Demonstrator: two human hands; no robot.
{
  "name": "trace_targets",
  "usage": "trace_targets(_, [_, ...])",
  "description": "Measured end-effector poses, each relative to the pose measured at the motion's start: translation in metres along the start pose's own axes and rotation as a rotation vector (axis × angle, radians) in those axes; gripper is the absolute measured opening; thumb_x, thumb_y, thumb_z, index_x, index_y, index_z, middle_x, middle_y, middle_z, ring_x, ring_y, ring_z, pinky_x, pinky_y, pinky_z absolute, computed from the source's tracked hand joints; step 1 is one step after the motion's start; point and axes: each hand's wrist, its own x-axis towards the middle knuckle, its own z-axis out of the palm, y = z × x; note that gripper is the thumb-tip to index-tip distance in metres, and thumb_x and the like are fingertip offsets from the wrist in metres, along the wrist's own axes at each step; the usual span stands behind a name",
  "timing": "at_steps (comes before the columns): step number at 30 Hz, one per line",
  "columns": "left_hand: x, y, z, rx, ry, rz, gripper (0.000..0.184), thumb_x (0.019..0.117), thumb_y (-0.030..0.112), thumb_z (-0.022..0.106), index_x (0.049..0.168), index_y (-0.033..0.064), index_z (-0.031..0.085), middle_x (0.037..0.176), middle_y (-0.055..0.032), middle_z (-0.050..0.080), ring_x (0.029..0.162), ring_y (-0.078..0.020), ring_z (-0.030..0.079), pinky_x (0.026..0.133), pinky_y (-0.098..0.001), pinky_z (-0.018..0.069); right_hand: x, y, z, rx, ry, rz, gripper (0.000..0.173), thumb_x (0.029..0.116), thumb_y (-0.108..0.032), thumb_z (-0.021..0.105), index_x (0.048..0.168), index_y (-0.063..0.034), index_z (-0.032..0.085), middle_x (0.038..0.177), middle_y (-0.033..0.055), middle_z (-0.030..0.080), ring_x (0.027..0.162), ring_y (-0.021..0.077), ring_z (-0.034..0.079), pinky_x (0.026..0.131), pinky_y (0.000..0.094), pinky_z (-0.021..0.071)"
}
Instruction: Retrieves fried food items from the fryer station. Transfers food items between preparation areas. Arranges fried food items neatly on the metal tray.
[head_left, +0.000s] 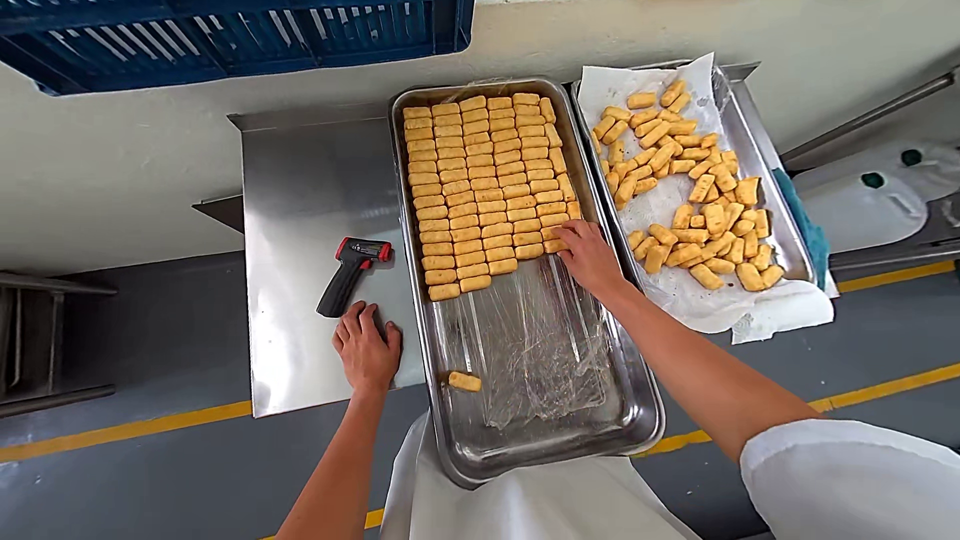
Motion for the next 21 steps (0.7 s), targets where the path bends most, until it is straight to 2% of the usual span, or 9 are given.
trace_targets(4, [0.000,-0.002,0.001,0.009,-0.005,0.000,0.049,0.0966,0.038,0.045,0.131,0.0088,0.062,0.147,-0.0177,0.052,0.136,-0.0398,0.047,0.112,-0.0598,0.0320,-0.010,-0.032,-0.013,0.029,-0.039,0.037,0.051,0.0884,-0.005,0.076,0.137,-0.0056,0.062,0.140,0.0251,0.054,0.132,0.0485,0.050,0.101,0.0622,0.0485])
trace_targets(6, [0.000,-0.001,-0.003,0.000,0.005,0.015,0.049,0.0970,0.039,0.046,0.130,0.0075,0.063,0.144,-0.0191,0.055,0.134,-0.0404,0.049,0.110,-0.0601,0.0341,-0.035,-0.080,-0.019,0.099,-0.144,-0.004,0.050,0.0914,-0.020,0.077,0.137,-0.0060,0.062,0.136,0.0235,0.058,0.127,0.0440,0.057,0.100,0.0607,0.0510])
trace_targets(7, [0.000,-0.001,-0.004,-0.003,0.010,0.020,0.049,0.0970,0.039,0.046,0.130,0.0074,0.064,0.144,-0.0192,0.055,0.134,-0.0405,0.050,0.110,-0.0601,0.0349,-0.053,-0.108,-0.017,0.128,-0.224,-0.043,0.053,0.0921,-0.033,0.077,0.137,-0.0093,0.063,0.134,0.0199,0.061,0.122,0.0390,0.062,0.095,0.0581,0.0549])
trace_targets(10, [-0.001,-0.002,-0.001,0.006,0.002,0.019,0.048,0.0982,0.039,0.045,0.131,0.0093,0.063,0.145,-0.0162,0.054,0.134,-0.0379,0.049,0.110,-0.0581,0.0346,-0.113,-0.183,0.013,0.191,-0.474,-0.190,0.071,0.0858,-0.057,0.077,0.142,-0.0165,0.060,0.128,0.0129,0.063,0.111,0.0303,0.065,0.085,0.0522,0.0585])
trace_targets(11, [-0.001,-0.003,0.000,0.011,-0.001,0.019,0.047,0.0987,0.038,0.045,0.131,0.0097,0.063,0.146,-0.0150,0.053,0.135,-0.0368,0.048,0.111,-0.0576,0.0342,-0.125,-0.198,0.023,0.183,-0.566,-0.231,0.069,0.0885,-0.052,0.076,0.144,-0.0153,0.058,0.128,0.0145,0.062,0.112,0.0321,0.065,0.084,0.0527,0.0576])
trace_targets(13, [-0.001,-0.005,0.003,0.016,0.007,0.026,0.046,0.0984,0.037,0.046,0.131,0.0098,0.063,0.147,-0.0146,0.053,0.135,-0.0361,0.048,0.111,-0.0572,0.0343,-0.127,-0.212,0.034,0.146,-0.669,-0.274,0.046,0.0967,-0.026,0.066,0.139,-0.0104,0.058,0.127,0.0166,0.061,0.114,0.0350,0.064,0.084,0.0530,0.0566])
trace_targets(15, [0.000,-0.006,0.004,0.019,0.014,0.029,0.046,0.0980,0.038,0.046,0.131,0.0101,0.063,0.146,-0.0144,0.053,0.135,-0.0359,0.048,0.111,-0.0570,0.0340,-0.108,-0.213,0.032,0.135,-0.622,-0.248,0.036,0.0970,-0.013,0.063,0.133,-0.0098,0.063,0.124,0.0155,0.064,0.115,0.0342,0.064,0.087,0.0522,0.0564])
trace_targets(18, [0.000,-0.004,0.003,0.012,0.000,0.028,0.047,0.0982,0.038,0.046,0.131,0.0095,0.062,0.147,-0.0148,0.053,0.136,-0.0360,0.048,0.111,-0.0571,0.0336,-0.067,-0.205,0.034,0.138,-0.357,-0.259,0.032,0.0961,-0.010,0.067,0.129,-0.0104,0.068,0.120,0.0151,0.067,0.114,0.0344,0.065,0.087,0.0504,0.0579])
trace_targets(21, [-0.002,-0.004,0.002,0.008,-0.003,0.018,0.047,0.0983,0.039,0.045,0.132,0.0108,0.062,0.147,-0.0137,0.052,0.137,-0.0356,0.047,0.112,-0.0563,0.0329,-0.038,-0.199,0.047,0.110,-0.235,-0.319,0.028,0.0970,-0.011,0.068,0.125,-0.0094,0.070,0.119,0.0154,0.066,0.115,0.0347,0.063,0.089,0.0484,0.0569])
